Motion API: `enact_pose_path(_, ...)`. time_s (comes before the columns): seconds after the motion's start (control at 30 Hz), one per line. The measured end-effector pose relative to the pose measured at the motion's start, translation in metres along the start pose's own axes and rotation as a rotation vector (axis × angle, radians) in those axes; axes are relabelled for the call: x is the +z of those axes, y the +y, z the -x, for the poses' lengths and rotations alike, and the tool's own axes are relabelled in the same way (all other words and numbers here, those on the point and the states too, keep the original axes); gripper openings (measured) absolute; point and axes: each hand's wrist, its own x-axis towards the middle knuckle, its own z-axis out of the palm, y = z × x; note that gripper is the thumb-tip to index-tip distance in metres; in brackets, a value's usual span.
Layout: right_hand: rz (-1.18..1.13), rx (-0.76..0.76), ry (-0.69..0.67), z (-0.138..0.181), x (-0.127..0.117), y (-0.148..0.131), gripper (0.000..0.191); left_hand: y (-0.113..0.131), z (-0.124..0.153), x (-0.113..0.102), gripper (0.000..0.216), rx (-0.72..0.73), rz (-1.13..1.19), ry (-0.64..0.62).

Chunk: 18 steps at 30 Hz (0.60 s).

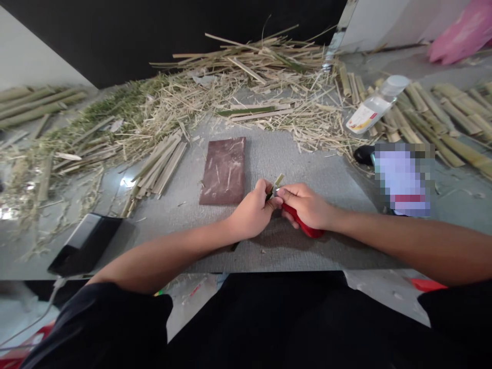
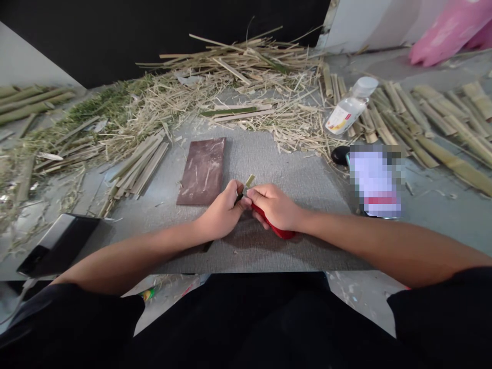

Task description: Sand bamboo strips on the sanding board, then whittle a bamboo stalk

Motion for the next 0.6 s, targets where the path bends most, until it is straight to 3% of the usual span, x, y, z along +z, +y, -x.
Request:
enact_pose_path(0.23,-0.043,0.197,-0.339,-0.008,-0.023,-0.012,0.040,0.000,-0.001,-0.002,0.032,0.026,0.025,-0.069)
enact_pose_path(0.37,-0.093,0.223,-0.348,-0.011,-0.025,-0.013,0.038,0.001,0.002,0.000,0.031,0.021,0.017,-0.051)
enact_pose_path(0.6,-0.009,0.131,-0.310,-0.008,-0.020,-0.007,0.042,0.002,0.002,0.002,0.027,0.022,-0.019,-0.026)
